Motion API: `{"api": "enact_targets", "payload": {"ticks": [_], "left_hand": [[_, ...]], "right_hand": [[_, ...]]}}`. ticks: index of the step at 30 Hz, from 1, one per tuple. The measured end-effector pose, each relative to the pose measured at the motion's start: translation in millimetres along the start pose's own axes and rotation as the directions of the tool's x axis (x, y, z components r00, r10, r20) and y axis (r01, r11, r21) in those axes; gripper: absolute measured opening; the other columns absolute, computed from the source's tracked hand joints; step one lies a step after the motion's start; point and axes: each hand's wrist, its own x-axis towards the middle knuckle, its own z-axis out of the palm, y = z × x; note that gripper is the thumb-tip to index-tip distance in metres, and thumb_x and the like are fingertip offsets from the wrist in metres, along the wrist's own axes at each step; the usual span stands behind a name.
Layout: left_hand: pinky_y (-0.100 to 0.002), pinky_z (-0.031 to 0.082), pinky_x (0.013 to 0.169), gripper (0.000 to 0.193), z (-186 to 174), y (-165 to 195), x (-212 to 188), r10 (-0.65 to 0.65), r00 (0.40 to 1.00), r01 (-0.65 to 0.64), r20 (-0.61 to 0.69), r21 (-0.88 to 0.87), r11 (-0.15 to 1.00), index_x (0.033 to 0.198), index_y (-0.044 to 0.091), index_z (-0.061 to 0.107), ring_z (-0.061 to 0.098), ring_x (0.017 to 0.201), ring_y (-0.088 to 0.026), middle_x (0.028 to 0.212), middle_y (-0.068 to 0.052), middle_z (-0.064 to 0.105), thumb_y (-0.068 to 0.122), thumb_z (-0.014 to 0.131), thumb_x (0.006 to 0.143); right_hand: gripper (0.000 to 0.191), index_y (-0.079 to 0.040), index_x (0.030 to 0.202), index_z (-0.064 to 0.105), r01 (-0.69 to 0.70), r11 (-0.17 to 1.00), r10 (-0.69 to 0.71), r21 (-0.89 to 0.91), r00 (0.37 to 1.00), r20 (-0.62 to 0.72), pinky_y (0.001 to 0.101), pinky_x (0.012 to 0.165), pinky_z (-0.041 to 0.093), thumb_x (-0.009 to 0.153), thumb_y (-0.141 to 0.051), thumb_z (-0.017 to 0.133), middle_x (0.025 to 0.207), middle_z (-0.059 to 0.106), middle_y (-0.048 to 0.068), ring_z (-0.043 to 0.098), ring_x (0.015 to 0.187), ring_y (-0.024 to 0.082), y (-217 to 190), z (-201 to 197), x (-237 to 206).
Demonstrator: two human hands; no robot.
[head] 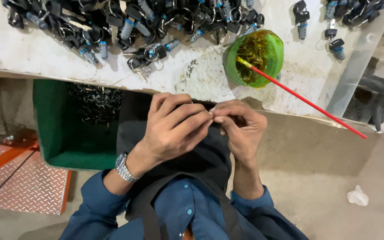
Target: The person picks up black padlock bodies one at a time from a large pile on the workbench, holds each in one hand, and uses a long red-handled brush dipped in a green cup of yellowish liquid to brush the keyhole area of each padlock. Finished padlocks are placed back onto the table pile.
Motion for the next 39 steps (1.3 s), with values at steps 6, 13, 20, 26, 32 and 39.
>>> {"api": "enact_targets", "payload": {"ticks": [6,13,20,26,32,39], "left_hand": [[-0.041,0.044,0.091,0.017,7.6,-3.8,11.8,-0.149,0.988,0.148,0.039,0.041,0.988,0.099,0.009,0.069,0.063,0.103,-0.026,0.102,-0.002,0.069,0.011,0.081,0.087],[-0.043,0.043,0.098,0.021,-1.2,-25.1,23.4,-0.100,0.995,0.100,-0.025,0.471,0.877,0.115,0.011,0.073,0.057,0.113,-0.027,0.117,-0.003,0.065,0.016,0.083,0.097],[-0.043,0.037,0.104,0.023,-8.6,-44.2,32.9,-0.141,0.990,0.100,-0.008,0.746,0.659,0.120,0.008,0.071,0.049,0.119,-0.025,0.125,-0.003,0.060,0.013,0.078,0.099],[-0.044,0.036,0.103,0.020,-6.8,-46.6,38.6,-0.142,0.990,0.087,0.009,0.752,0.653,0.114,0.006,0.072,0.050,0.117,-0.025,0.119,-0.003,0.062,0.017,0.078,0.098],[-0.042,0.036,0.105,0.015,-18.3,-34.8,49.1,-0.072,0.987,0.134,-0.144,0.486,0.863,0.112,0.005,0.071,0.054,0.119,-0.026,0.116,-0.004,0.067,0.011,0.073,0.098],[-0.029,0.054,0.077,0.019,5.2,30.8,10.8,-0.500,0.866,0.464,-0.009,-0.356,0.811,0.119,-0.001,0.070,0.067,0.083,-0.021,0.100,-0.010,0.069,0.003,0.064,0.102]], "right_hand": [[0.009,0.003,0.101,0.067,0.164,0.981,-0.170,-0.102,0.984,-0.057,0.0210,0.060,0.050,0.096,0.005,0.074,0.102,0.071,0.014,0.062,0.074,0.010,9.2,7.9,-9.1],[0.010,0.004,0.106,0.069,0.120,0.992,-0.123,-0.027,0.981,-0.147,0.0211,0.057,0.049,0.097,0.008,0.072,0.101,0.073,0.016,0.061,0.072,0.010,9.1,-9.8,-10.5],[0.011,0.004,0.107,0.071,-0.048,0.999,0.050,0.018,0.993,-0.109,0.0206,0.055,0.048,0.098,0.008,0.066,0.100,0.077,0.018,0.059,0.063,0.007,9.5,-8.3,-13.8],[0.012,0.003,0.112,0.070,0.006,1.000,-0.005,0.028,0.999,-0.038,0.0212,0.062,0.051,0.100,0.006,0.067,0.105,0.075,0.016,0.062,0.073,0.008,5.9,-0.4,-14.4],[0.011,0.002,0.110,0.070,-0.002,1.000,0.002,0.009,1.000,-0.022,0.0211,0.062,0.052,0.100,0.006,0.068,0.105,0.076,0.016,0.062,0.072,0.008,-0.4,6.1,-11.0],[0.010,0.002,0.107,0.069,0.116,0.993,-0.114,0.018,0.990,-0.081,0.0201,0.063,0.055,0.098,0.006,0.072,0.112,0.071,0.017,0.064,0.078,0.010,-6.2,8.2,-14.2]]}}
